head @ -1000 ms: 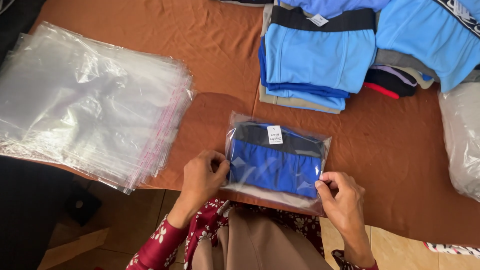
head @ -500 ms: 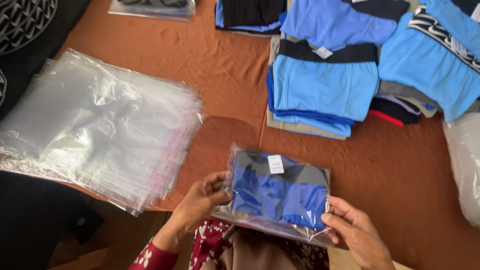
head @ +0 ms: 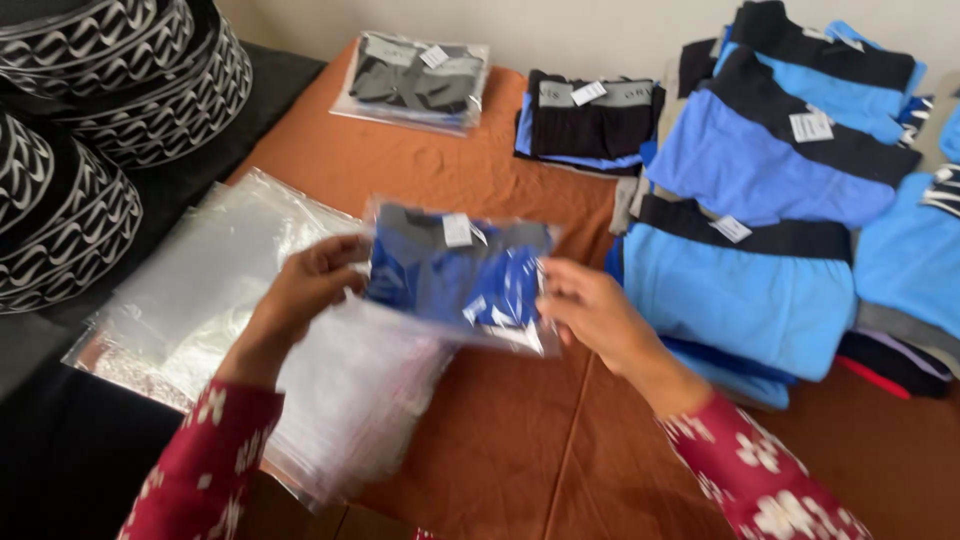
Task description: Packaging folded underwear into plastic bags
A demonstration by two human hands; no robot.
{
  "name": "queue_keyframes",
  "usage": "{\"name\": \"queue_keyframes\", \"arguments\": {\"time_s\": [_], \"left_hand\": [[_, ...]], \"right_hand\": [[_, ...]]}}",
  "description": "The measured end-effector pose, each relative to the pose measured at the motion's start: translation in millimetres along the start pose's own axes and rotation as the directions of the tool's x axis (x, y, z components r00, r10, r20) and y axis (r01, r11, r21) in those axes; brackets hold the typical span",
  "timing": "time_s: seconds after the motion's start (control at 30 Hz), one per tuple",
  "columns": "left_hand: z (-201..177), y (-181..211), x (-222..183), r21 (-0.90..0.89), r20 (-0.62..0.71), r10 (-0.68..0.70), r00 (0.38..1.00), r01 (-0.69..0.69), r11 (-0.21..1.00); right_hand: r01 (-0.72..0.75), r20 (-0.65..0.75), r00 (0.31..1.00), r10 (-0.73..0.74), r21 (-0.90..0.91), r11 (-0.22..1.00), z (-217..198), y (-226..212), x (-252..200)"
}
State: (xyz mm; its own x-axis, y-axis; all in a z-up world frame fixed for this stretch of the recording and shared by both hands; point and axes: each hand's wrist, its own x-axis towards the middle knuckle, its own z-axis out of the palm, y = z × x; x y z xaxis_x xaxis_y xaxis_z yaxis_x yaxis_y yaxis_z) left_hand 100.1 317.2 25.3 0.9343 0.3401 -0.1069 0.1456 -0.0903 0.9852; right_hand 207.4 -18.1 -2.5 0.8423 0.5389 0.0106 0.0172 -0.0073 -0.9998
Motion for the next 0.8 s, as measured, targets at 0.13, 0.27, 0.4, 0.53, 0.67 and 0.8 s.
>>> {"name": "queue_keyframes", "arguments": {"time_s": [0.13,0.27,0.4,0.53,0.67,0.8], "left_hand": [[-43,-31,102,0.076,-0.008,0.152,0.988,-0.151,0.986],[-65,-47,175,0.07,-0.109,0.214,0.971,-0.207,0.976],[-88,-78,236,0.235,-0.279,0.201,0.939,-0.136,0.962],[-113,-145,291,0.686,-0.437,0.284,0.853,0.112,0.719],[-76,-131,272,0.826,-0.439,0.434,0.787,0.163,0.54],[-37,-117,282,0.885,-0.391,0.455,0.8,0.191,0.424]], "right_hand": [[0.013,-0.016,1.0,-0.013,-0.027,1.0,30,51,124],[0.058,-0.111,0.992,-0.067,-0.088,0.994,50,94,225],[0.022,-0.184,0.982,-0.036,-0.074,0.997,69,85,261],[-0.113,-0.141,0.983,0.115,0.024,0.993,80,112,263],[-0.031,-0.167,0.986,0.026,-0.027,0.999,82,126,245],[-0.078,-0.19,0.981,0.031,-0.247,0.966,89,110,218]]}}
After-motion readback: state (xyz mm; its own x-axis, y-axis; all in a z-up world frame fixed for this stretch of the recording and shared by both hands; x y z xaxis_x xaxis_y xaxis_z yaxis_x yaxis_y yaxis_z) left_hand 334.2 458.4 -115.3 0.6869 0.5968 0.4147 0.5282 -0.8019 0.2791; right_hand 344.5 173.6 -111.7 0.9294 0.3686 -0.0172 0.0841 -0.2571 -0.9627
